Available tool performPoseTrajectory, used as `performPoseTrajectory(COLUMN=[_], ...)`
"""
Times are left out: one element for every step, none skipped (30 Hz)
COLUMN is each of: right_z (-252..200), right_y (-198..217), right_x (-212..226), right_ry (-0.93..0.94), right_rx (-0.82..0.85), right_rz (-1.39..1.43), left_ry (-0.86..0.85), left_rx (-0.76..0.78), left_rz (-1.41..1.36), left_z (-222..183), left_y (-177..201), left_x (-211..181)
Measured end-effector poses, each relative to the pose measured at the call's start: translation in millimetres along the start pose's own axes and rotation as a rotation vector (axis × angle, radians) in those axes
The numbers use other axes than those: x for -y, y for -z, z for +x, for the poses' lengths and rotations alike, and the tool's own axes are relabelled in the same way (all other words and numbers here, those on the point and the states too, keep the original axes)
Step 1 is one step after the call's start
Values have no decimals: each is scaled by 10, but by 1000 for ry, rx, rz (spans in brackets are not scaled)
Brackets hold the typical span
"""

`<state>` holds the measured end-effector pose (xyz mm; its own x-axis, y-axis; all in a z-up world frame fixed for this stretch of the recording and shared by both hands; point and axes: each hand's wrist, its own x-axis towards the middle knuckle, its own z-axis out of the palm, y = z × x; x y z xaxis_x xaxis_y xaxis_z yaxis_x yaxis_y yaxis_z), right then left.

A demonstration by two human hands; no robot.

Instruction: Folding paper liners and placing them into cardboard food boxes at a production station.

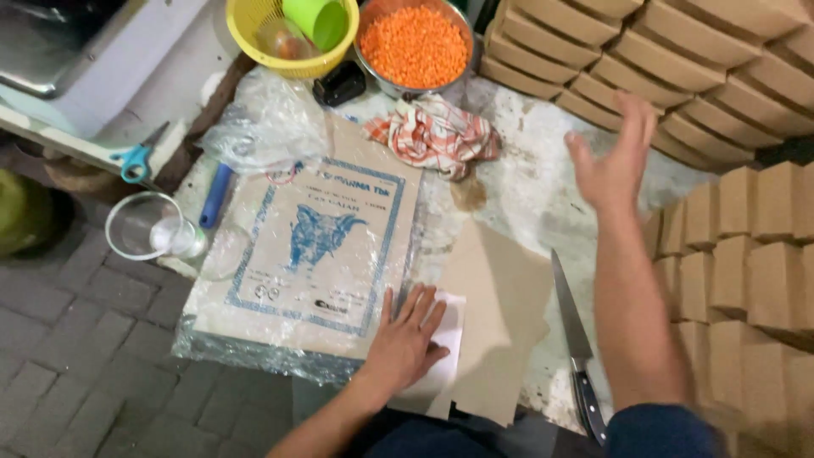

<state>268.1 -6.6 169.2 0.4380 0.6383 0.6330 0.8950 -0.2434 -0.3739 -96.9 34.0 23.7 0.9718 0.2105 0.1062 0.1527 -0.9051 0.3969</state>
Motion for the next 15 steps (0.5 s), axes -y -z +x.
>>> performPoseTrajectory(right_z=[353, 692, 1028, 1260, 1489, 1730, 1862, 1964, 2063, 2101, 2139, 2138, 2112, 2080, 2044], right_y=[-61, -121, -181, -182, -181, -182, -208, -230, -252, -290, -325, -351, -321, -281, -234], right_x=[-203, -404, -604, -591, -577, -558, -702, -848, -993, -1130, -1268, -1413, -1368, -1328, -1290], right_ry=[6, 0, -7, -1, -4, -6, 1, 83, 165, 175, 160, 141, 147, 202, 257], right_rx=[-16, -1, 14, 9, 49, 88, 82, 106, 130, 126, 137, 153, 153, 63, -26], right_rz=[2, -68, -139, -134, -313, -491, -486, -595, -704, -700, -780, -861, -857, -826, -792], left_ry=[-6, -3, 0, 3, -9, -19, -16, 4, 23, 29, 30, 31, 37, 32, 27], left_rx=[-9, 41, 91, 85, 33, -20, -27, -56, -84, -93, -74, -49, -52, -4, 44], left_rz=[14, -46, -105, -98, -109, -119, -111, -137, -163, -160, -161, -165, -165, -191, -217], left_z=[-36, -88, -141, -157, -174, -184, -142, -126, -114, -96, -78, -88, -82, -74, -67], left_y=[-15, -49, -92, -117, -145, -172, -133, -106, -84, -99, -116, -134, -82, -27, 28], left_x=[55, 85, 117, 140, 162, 182, 215, 212, 206, 228, 244, 237, 233, 238, 236])
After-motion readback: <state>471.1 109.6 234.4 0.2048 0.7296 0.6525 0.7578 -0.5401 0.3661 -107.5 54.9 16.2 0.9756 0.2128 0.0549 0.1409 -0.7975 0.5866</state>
